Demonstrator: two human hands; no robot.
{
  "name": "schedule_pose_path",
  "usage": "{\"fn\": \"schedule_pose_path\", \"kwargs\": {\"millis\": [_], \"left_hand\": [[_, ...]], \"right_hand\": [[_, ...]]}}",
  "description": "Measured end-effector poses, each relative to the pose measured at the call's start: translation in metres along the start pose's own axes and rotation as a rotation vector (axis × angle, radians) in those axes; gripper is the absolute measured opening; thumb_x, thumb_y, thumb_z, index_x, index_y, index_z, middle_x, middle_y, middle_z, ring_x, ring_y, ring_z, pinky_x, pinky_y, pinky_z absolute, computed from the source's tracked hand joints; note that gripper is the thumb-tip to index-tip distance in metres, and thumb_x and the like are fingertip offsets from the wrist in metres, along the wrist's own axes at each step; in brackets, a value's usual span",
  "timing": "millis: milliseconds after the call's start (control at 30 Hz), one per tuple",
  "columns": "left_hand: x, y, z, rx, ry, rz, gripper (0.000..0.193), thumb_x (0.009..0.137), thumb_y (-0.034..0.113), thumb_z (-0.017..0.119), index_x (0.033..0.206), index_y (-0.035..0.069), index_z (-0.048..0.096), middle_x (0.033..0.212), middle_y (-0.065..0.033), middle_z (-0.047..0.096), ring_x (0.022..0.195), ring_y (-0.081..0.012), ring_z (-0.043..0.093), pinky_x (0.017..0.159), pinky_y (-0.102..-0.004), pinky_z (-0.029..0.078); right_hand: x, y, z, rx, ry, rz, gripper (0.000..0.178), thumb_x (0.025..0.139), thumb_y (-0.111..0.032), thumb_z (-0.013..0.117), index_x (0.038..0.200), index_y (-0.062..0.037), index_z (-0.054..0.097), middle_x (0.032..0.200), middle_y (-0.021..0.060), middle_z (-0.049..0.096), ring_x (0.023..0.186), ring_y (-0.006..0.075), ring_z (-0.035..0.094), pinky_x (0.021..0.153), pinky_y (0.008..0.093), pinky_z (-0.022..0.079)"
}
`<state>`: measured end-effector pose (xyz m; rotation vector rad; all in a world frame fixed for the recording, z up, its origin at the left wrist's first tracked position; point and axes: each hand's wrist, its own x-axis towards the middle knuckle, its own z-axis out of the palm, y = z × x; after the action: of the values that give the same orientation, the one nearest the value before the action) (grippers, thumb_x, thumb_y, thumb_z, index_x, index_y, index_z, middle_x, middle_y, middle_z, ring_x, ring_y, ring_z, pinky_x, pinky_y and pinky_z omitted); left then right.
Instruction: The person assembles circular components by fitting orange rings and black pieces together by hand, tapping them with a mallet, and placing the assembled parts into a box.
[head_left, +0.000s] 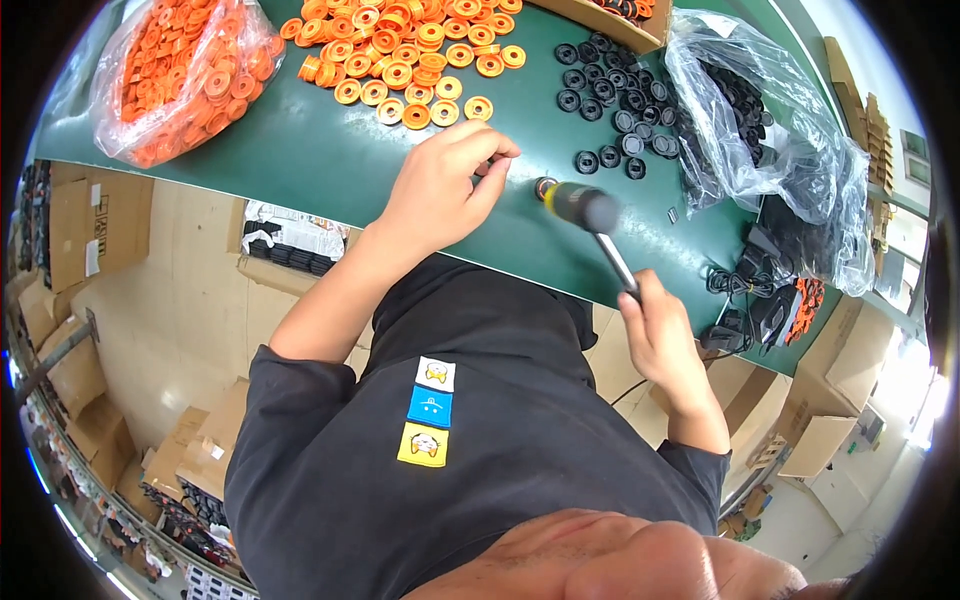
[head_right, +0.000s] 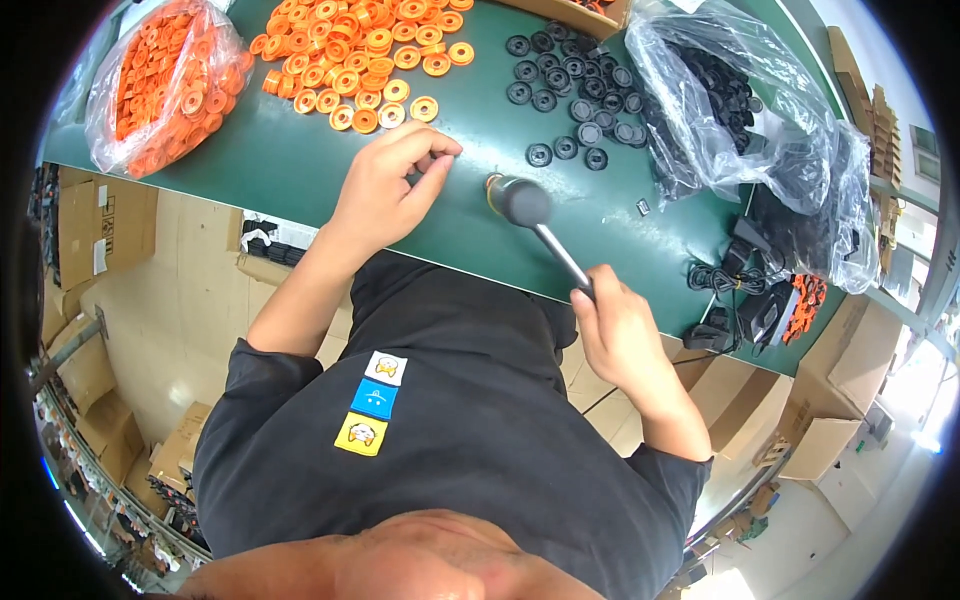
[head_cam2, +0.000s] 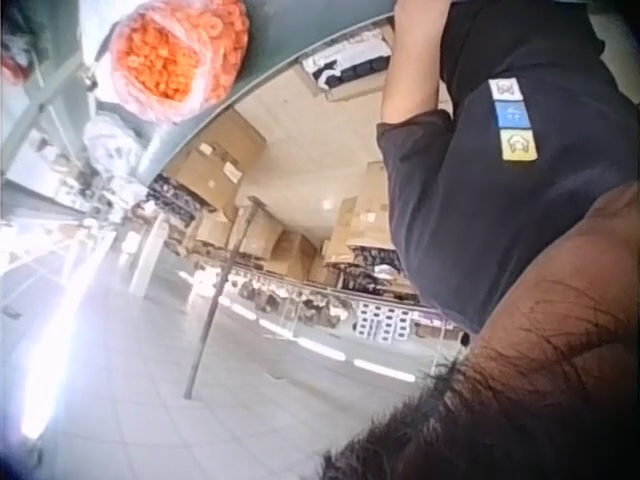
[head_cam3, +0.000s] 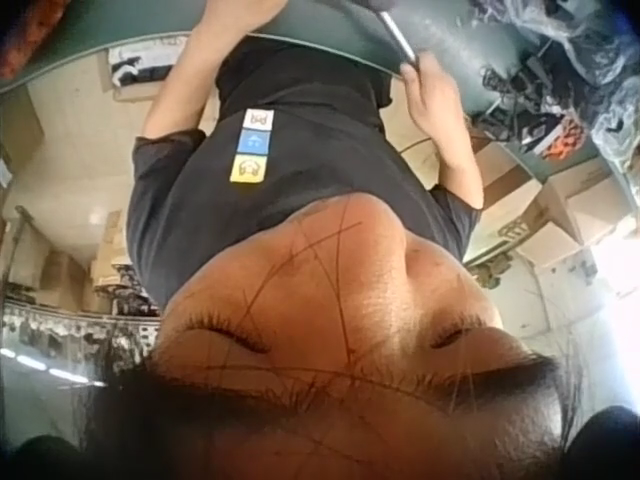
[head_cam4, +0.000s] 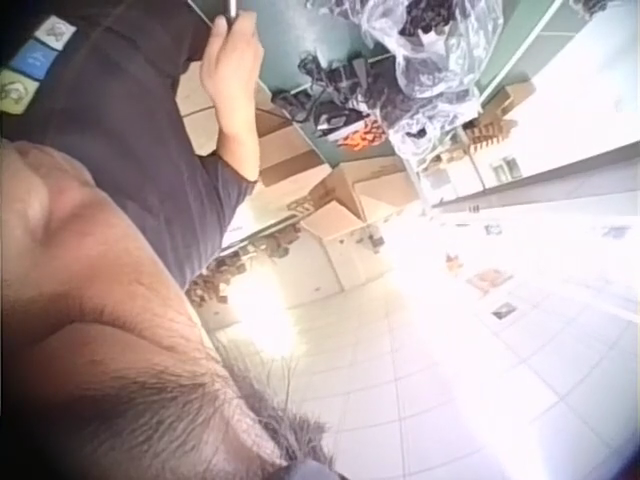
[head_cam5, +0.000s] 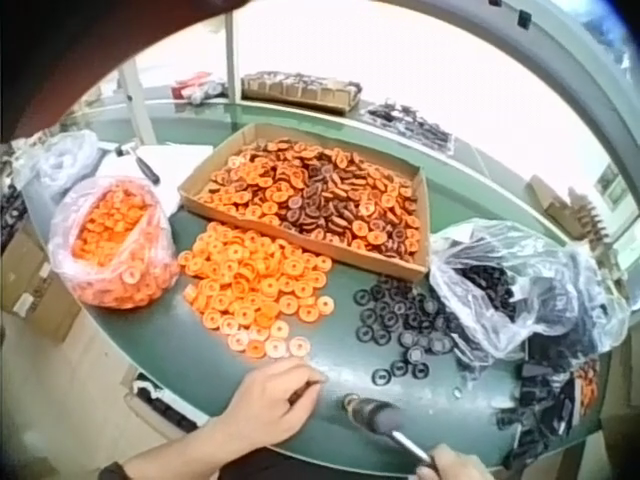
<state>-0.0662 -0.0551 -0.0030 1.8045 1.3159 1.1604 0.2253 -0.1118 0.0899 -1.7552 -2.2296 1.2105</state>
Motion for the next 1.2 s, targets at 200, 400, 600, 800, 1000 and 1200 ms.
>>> {"fn": "schedule_pose_path", "kwargs": {"millis": [200,400,600,800,1000,1200], "left_hand": [[-0.001,0.002,-0.001,0.020,0.006,-0.041,0.012,0.087,-0.003,0.063,0.097,-0.001,0.068,0.089,-0.0087,0.066,0.071,-0.0181,0.063,0.063,-0.0292,0.050],[0.002,0.002,0.002,0.167,-0.045,0.004,0.031,0.080,-0.002,0.065,0.111,0.000,0.065,0.095,-0.0114,0.064,0.078,-0.0242,0.064,0.071,-0.0347,0.053],[-0.004,0.025,0.026,0.257,-0.077,0.111,0.062,0.077,0.005,0.076,0.134,0.002,0.052,0.107,-0.0152,0.062,0.097,-0.0308,0.062,0.087,-0.0417,0.050],[0.007,0.021,0.030,0.228,-0.185,0.056,0.060,0.077,0.008,0.078,0.132,0.003,0.054,0.102,-0.0118,0.064,0.093,-0.0318,0.064,0.085,-0.0428,0.052],[0.068,0.029,0.006,0.522,-0.396,0.215,0.033,0.082,0.011,0.070,0.113,0.005,0.062,0.095,-0.0127,0.064,0.089,-0.0306,0.067,0.079,-0.0424,0.054],[0.123,0.053,-0.018,0.535,0.292,0.244,0.046,0.095,0.018,0.069,0.136,0.002,0.055,0.135,-0.0152,0.059,0.114,-0.0312,0.063,0.095,-0.0346,0.053]], "right_hand": [[0.000,-0.005,-0.001,0.048,-0.003,0.040,0.015,0.101,-0.014,0.053,0.102,0.0005,0.050,0.075,0.0222,0.059,0.073,0.0470,0.059,0.065,0.0498,0.045],[0.021,0.024,0.009,0.035,-0.027,0.012,0.016,0.101,-0.015,0.053,0.100,0.0005,0.049,0.070,0.0188,0.054,0.068,0.0422,0.058,0.063,0.0462,0.044],[0.010,0.031,-0.013,0.215,0.028,0.010,0.017,0.100,-0.017,0.059,0.098,-0.0008,0.055,0.067,0.0126,0.052,0.060,0.0257,0.053,0.059,0.0377,0.042],[0.012,0.074,-0.025,-0.226,0.253,-0.176,0.021,0.090,-0.018,0.072,0.096,-0.0009,0.062,0.074,0.0151,0.062,0.064,0.0368,0.060,0.060,0.0425,0.047],[0.035,0.077,-0.031,-0.352,0.277,-0.203,0.030,0.077,-0.016,0.080,0.099,-0.0012,0.064,0.100,0.0161,0.061,0.096,0.0366,0.060,0.082,0.0418,0.049],[0.069,0.045,-0.022,-0.143,0.414,-0.515,0.032,0.081,-0.013,0.076,0.108,-0.0006,0.065,0.103,0.0151,0.060,0.100,0.0351,0.059,0.089,0.0420,0.048]]}}
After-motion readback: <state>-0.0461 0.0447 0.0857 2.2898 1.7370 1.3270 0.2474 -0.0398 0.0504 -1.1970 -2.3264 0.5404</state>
